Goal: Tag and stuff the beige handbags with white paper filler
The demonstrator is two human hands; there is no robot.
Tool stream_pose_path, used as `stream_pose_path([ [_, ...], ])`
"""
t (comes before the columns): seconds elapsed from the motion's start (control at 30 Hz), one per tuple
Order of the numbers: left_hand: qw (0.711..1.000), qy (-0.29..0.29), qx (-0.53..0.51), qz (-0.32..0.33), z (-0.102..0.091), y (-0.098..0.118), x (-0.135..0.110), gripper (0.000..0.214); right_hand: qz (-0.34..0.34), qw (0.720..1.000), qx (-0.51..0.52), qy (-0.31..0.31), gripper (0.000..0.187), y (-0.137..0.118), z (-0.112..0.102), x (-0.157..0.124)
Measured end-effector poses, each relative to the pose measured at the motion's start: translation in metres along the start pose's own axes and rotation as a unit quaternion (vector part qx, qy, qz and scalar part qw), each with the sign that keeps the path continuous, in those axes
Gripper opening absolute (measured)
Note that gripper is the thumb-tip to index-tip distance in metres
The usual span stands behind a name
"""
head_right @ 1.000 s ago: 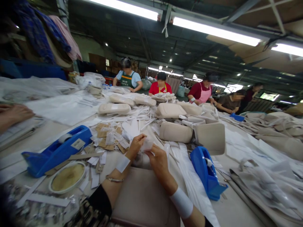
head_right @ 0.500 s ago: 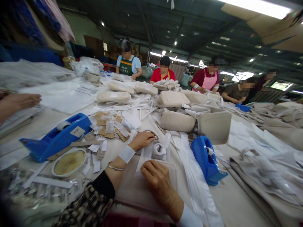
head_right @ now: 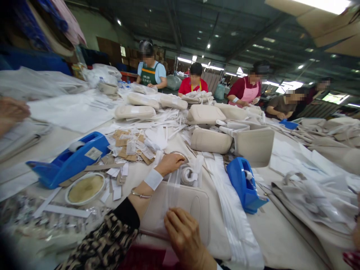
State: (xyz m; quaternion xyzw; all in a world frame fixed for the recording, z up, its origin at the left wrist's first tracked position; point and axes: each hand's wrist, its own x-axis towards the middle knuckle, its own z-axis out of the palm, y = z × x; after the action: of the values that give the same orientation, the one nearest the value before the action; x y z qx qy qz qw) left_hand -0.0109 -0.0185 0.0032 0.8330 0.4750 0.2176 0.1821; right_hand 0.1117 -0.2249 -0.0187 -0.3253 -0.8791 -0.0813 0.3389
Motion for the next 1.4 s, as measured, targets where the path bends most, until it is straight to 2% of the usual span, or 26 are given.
stream_pose_path([
  [0.27, 0.997, 0.065, -0.049, 0.007, 0.004, -0.001, -0.002, 0.014, -0.01, 0.999, -0.021, 0.044, 0.032, -0.009, 0.002, 0.003],
  [0.37, 0.991, 0.096, -0.093, 0.019, 0.002, -0.002, 0.001, 0.016, -0.021, 0.998, -0.042, 0.04, 0.031, -0.011, 0.002, -0.001],
  [0.47, 0.979, 0.132, -0.151, 0.043, -0.012, 0.001, 0.002, 0.029, -0.065, 0.994, -0.083, 0.037, 0.025, -0.01, 0.003, -0.007],
  [0.57, 0.965, 0.154, -0.196, 0.08, -0.033, 0.013, -0.016, 0.035, -0.114, 0.985, -0.121, 0.046, 0.031, -0.006, 0.006, -0.014],
  [0.63, 0.961, 0.145, -0.207, 0.111, -0.04, 0.023, -0.043, 0.027, -0.116, 0.984, -0.129, 0.052, 0.03, -0.006, 0.009, -0.018],
  [0.73, 0.967, 0.091, -0.174, 0.162, -0.033, 0.031, -0.096, 0.019, -0.061, 0.992, -0.104, 0.041, 0.027, -0.012, 0.012, -0.023],
  [0.83, 0.971, 0.03, -0.043, 0.235, -0.017, 0.026, -0.142, 0.027, 0.003, 0.998, -0.063, -0.018, 0.032, -0.021, 0.009, -0.025],
  [0.9, 0.961, 0.002, 0.03, 0.274, -0.009, 0.019, -0.16, 0.038, 0.032, 0.997, -0.035, -0.056, 0.035, -0.023, 0.003, -0.025],
  [1.03, 0.952, -0.023, 0.089, 0.293, -0.003, 0.009, -0.167, 0.047, 0.037, 0.997, -0.002, -0.074, 0.037, -0.019, -0.013, -0.039],
  [1.2, 0.951, -0.026, 0.087, 0.297, -0.002, 0.007, -0.163, 0.046, 0.074, 0.994, -0.062, -0.042, 0.055, -0.03, -0.028, -0.096],
  [1.3, 0.952, -0.019, 0.069, 0.298, -0.001, 0.007, -0.165, 0.044, 0.069, 0.989, -0.123, -0.046, 0.061, -0.041, -0.017, -0.126],
  [1.4, 0.954, -0.016, 0.058, 0.294, -0.001, 0.008, -0.167, 0.042, 0.067, 0.987, -0.147, 0.004, 0.057, -0.046, 0.005, -0.135],
])
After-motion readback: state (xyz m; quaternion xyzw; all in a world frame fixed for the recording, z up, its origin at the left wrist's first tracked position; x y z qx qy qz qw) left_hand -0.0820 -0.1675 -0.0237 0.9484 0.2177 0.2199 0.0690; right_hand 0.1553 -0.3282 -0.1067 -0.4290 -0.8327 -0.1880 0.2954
